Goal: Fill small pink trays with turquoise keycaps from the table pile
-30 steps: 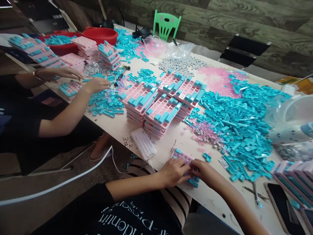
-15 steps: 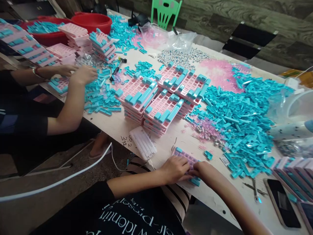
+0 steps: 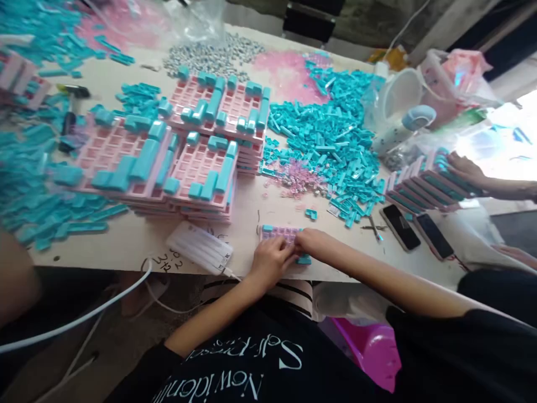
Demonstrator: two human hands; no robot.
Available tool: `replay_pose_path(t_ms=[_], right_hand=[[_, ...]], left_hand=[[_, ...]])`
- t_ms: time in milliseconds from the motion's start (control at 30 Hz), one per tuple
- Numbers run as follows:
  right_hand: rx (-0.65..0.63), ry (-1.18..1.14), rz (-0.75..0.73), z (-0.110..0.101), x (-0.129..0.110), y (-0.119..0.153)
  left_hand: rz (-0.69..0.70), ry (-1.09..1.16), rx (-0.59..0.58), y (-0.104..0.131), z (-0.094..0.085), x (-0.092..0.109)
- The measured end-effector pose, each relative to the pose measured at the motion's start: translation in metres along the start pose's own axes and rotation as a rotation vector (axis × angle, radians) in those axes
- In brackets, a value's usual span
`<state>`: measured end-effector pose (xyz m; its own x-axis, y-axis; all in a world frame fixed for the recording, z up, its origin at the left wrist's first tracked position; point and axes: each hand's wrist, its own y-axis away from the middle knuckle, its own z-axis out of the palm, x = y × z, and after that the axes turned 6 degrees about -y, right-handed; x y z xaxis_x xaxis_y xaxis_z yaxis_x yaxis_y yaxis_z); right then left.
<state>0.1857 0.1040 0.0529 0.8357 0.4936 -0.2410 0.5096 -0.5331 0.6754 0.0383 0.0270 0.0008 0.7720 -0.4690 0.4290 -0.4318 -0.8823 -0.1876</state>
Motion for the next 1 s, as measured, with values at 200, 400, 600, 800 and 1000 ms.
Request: replay_pose_path(t_ms=[200, 400, 600, 800, 1000], right_hand=[[0.016, -0.028, 0.111, 0.004, -0.005, 0.003], [-0.023, -0.217, 0.168, -0.010, -0.001, 0.008], [0.518, -0.677, 0.183, -0.020, 0.069, 0.014], [1.078, -0.375, 0.250, 0.000, 0.126, -0.024], [1.109, -0.394, 0.211, 0.000, 0.123, -0.034]], left_hand=[[-0.012, -0.078, -0.056, -0.002, 0.002, 0.004], [0.000, -0.093, 0.004, -0.001, 0.000, 0.002], [-0.029, -0.080, 0.060, 0.005, -0.002, 0.001], [-0.082, 0.071, 0.134, 0.005, -0.011, -0.001], [-0.349, 0.658, 0.159, -0.003, -0.037, 0.005]])
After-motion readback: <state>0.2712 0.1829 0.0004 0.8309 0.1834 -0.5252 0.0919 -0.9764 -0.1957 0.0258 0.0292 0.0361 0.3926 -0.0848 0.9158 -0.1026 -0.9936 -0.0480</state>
